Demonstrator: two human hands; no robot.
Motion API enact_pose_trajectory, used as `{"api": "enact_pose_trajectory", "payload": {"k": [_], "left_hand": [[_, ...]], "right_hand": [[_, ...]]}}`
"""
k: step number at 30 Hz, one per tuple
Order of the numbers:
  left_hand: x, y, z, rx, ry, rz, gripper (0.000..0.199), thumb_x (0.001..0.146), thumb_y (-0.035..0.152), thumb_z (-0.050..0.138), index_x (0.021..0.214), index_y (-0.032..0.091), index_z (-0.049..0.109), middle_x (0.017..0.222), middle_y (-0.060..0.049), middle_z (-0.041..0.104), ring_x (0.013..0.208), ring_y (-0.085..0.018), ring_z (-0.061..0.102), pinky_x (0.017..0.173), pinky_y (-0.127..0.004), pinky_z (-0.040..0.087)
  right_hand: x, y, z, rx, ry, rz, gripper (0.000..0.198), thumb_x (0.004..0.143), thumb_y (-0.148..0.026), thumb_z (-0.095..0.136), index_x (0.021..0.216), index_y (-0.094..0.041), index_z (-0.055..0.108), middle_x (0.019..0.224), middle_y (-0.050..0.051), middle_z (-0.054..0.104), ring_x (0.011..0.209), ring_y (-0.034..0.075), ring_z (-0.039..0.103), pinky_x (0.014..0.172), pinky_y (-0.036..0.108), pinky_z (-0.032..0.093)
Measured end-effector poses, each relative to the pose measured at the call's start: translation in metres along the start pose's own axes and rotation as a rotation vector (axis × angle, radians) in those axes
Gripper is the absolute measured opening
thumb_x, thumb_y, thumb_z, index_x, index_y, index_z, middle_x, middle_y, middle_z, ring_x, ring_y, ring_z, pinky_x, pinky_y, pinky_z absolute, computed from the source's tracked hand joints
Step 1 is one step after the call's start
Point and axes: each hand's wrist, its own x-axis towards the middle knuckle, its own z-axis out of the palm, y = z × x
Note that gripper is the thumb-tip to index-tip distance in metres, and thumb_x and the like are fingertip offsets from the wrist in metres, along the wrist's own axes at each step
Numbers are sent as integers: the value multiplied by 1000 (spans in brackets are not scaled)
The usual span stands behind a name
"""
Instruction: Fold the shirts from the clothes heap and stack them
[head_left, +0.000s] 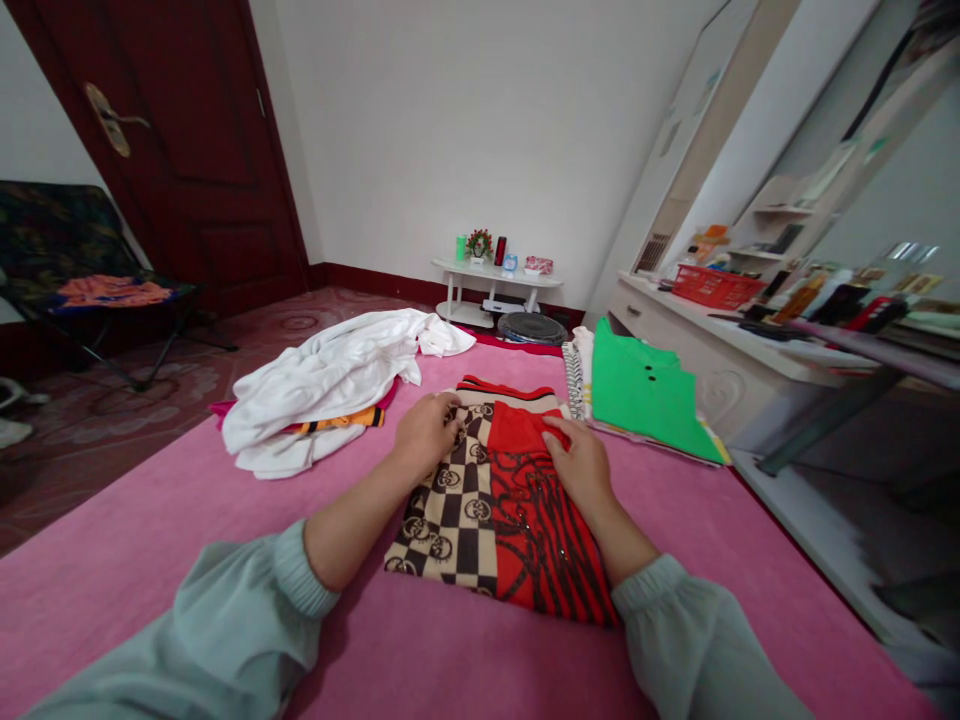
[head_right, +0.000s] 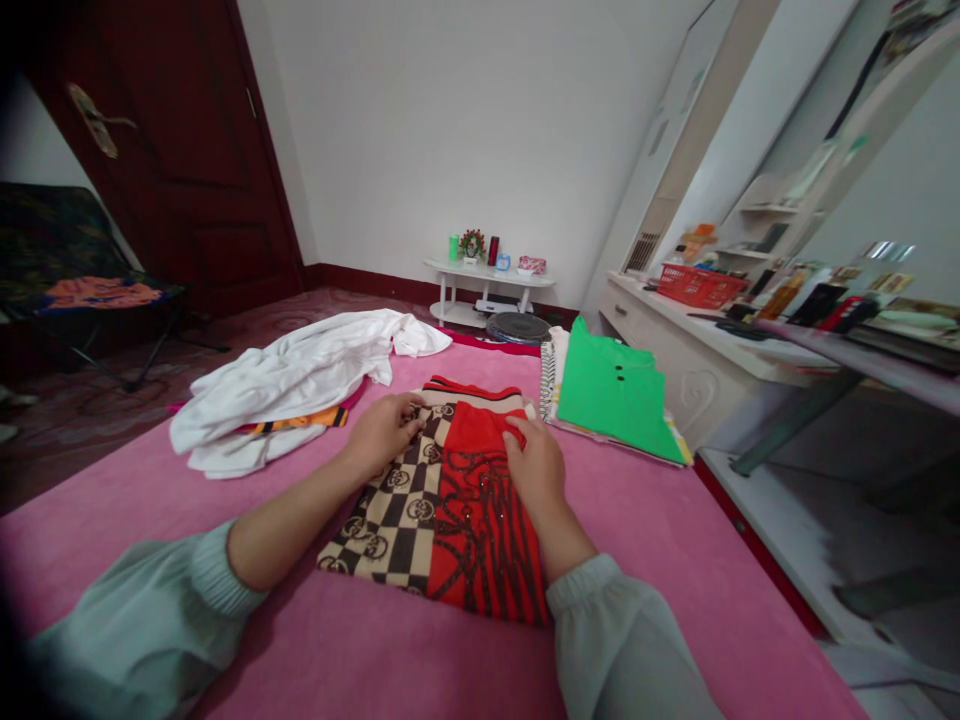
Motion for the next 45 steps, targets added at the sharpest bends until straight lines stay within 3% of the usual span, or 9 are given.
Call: {"api": "enact_pose_trajectory", "payload": {"k": [6,13,16,19,24,30,35,40,45], "left_hand": [[14,-14,2,-153,-18,38,30,76,14,61,104,22,65,75,1,68,71,-15,63,66,-24,44],[17,0,-15,11,85,137,25,83,20,55,102,20,70,101,-8,65,99,-23,59,87,-31,45],[4,23,-16,-16,-20,277,28,88,21,48,106,19,69,109,-8,64,104,-21,58,93,-30,43],[-13,39,-2,6,-157,414,43,91,36,48,128,17,56,133,-11,54,124,-25,48,105,-35,35],[-24,27,31,161,-272,395,71,88,66,36,146,24,35,156,-10,22,145,-30,12,116,-50,6],[-19,24,30,216,-289,410,74,88,69,28,147,26,32,157,-8,18,145,-28,8,116,-47,3],[-38,22,9,161,-475,399,79,88,69,31,149,21,26,158,-11,12,145,-30,2,115,-50,7],[-78,12,-35,-46,-541,453,62,86,52,50,137,17,48,150,-13,35,138,-29,32,111,-39,27],[-106,6,-68,-149,-439,317,18,83,31,54,85,24,71,98,-6,70,93,-22,63,81,-28,45]], "right_hand": [[5,-4,-2,-28,4,7,32,83,-25,50,108,-17,69,115,10,66,111,23,59,99,37,43],[3,-35,-17,-349,-19,12,38,86,-25,50,122,-19,61,135,13,49,122,28,47,101,43,39],[-1,-54,-15,-316,-17,-158,41,91,-24,40,129,-19,56,142,10,45,131,25,39,110,44,28],[-2,-54,-7,-353,-220,-244,48,95,-30,36,141,-21,43,149,8,38,140,24,25,115,47,14],[4,-24,8,-465,-444,-11,63,94,-58,25,148,-26,28,158,9,17,145,26,9,113,55,8],[5,-22,8,-481,-441,31,63,94,-60,21,149,-30,25,159,8,13,146,24,5,113,53,8],[6,-42,-5,-560,-541,49,63,95,-58,21,149,-26,27,158,10,16,145,27,12,112,57,12],[18,-87,-10,-671,-493,-32,40,90,-38,45,114,-14,67,123,19,61,120,32,51,104,49,29],[28,-129,24,-460,-380,-79,30,90,-28,44,103,-15,68,108,13,68,100,23,62,83,29,44]]}}
